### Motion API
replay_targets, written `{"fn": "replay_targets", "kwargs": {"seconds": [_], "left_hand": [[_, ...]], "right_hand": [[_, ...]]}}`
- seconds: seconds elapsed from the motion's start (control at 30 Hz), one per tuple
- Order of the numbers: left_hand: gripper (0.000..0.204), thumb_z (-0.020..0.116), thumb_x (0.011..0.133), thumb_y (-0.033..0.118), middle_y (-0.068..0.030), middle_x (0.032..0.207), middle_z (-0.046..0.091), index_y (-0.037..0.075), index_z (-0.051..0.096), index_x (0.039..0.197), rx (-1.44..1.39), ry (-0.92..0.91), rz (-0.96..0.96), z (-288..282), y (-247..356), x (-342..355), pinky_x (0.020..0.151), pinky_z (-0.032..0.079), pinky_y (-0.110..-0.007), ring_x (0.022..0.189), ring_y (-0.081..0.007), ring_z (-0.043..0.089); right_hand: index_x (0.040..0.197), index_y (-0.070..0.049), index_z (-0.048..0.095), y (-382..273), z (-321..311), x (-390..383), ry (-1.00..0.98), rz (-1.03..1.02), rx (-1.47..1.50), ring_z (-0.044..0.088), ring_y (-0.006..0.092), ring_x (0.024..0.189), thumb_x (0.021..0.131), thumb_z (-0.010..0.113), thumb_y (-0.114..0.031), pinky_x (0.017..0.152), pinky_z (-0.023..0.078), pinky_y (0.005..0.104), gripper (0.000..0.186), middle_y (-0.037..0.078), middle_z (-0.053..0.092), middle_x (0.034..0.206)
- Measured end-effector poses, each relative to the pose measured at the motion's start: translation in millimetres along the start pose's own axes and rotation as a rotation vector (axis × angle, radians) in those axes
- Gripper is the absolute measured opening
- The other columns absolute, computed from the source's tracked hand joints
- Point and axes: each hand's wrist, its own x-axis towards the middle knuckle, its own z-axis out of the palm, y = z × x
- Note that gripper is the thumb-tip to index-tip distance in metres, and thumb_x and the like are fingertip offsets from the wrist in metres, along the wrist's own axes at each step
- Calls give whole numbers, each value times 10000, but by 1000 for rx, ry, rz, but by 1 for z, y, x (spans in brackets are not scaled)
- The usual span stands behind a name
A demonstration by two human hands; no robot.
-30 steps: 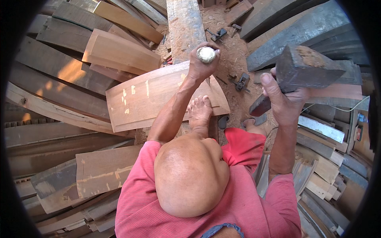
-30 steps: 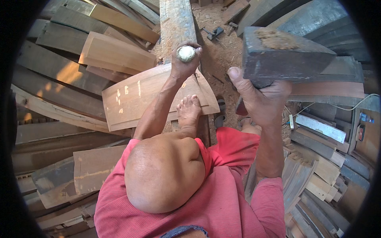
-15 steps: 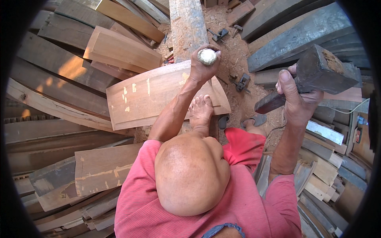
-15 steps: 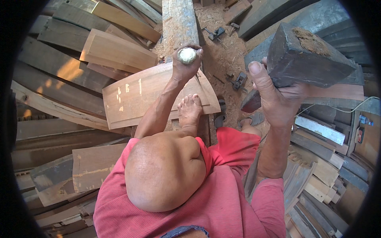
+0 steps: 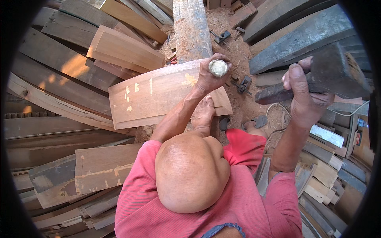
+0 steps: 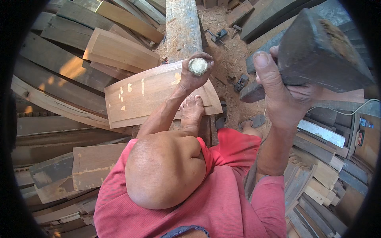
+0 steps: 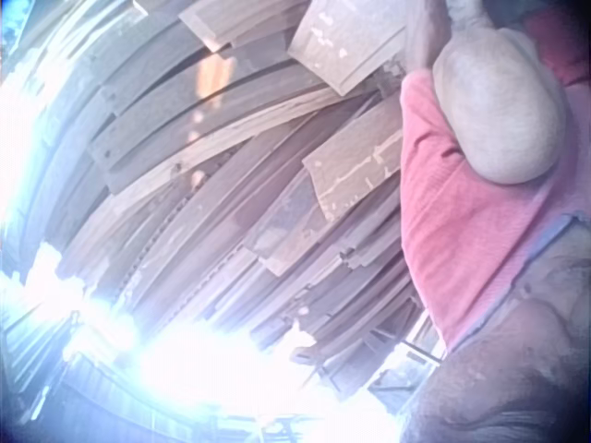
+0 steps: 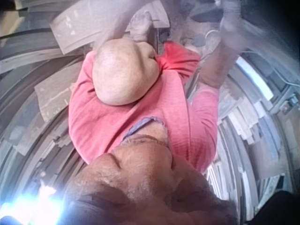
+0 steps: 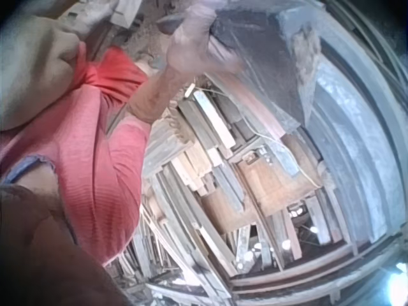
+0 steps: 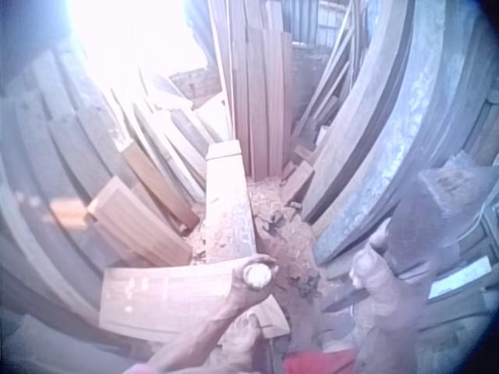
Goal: The person shapes a curved wooden plank by using a chisel and a hammer. They then use a square ruler to check the wood and continue to manipulate the plank by hand.
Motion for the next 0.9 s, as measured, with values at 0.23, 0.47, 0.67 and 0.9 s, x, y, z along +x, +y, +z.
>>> {"fn": "replay_targets", "kwargs": {"seconds": [0.23,0.47,0.67,0.9], "left_hand": [[138,762,873,99,-45,875,692,32,682,964,-125,108,-153,-13,-11,7,730,536,-276,806,-112,651],[93,753,877,81,-42,852,685,25,696,924,-57,118,-136,-9,-9,1,702,533,-270,787,-102,650],[178,762,810,53,-84,884,712,28,694,972,2,144,16,-17,-8,-9,741,543,-291,824,-144,687],[279,767,788,30,-75,953,741,26,689,1056,-48,145,1,-11,-9,-14,788,556,-284,887,-137,703]], "right_hand": [[944,3,681,-8,5,10,58,-131,159,611,119,582,831,824,-29,539,488,245,184,76,675,729],[990,4,667,-11,7,18,25,-222,146,605,129,606,876,770,-8,582,502,282,155,88,668,754],[957,3,690,50,28,-10,-532,-257,-575,672,290,730,915,687,-148,703,551,374,157,176,705,848],[956,5,704,80,36,-7,-806,78,-804,686,336,795,837,757,-192,761,547,406,237,216,703,900]]}}
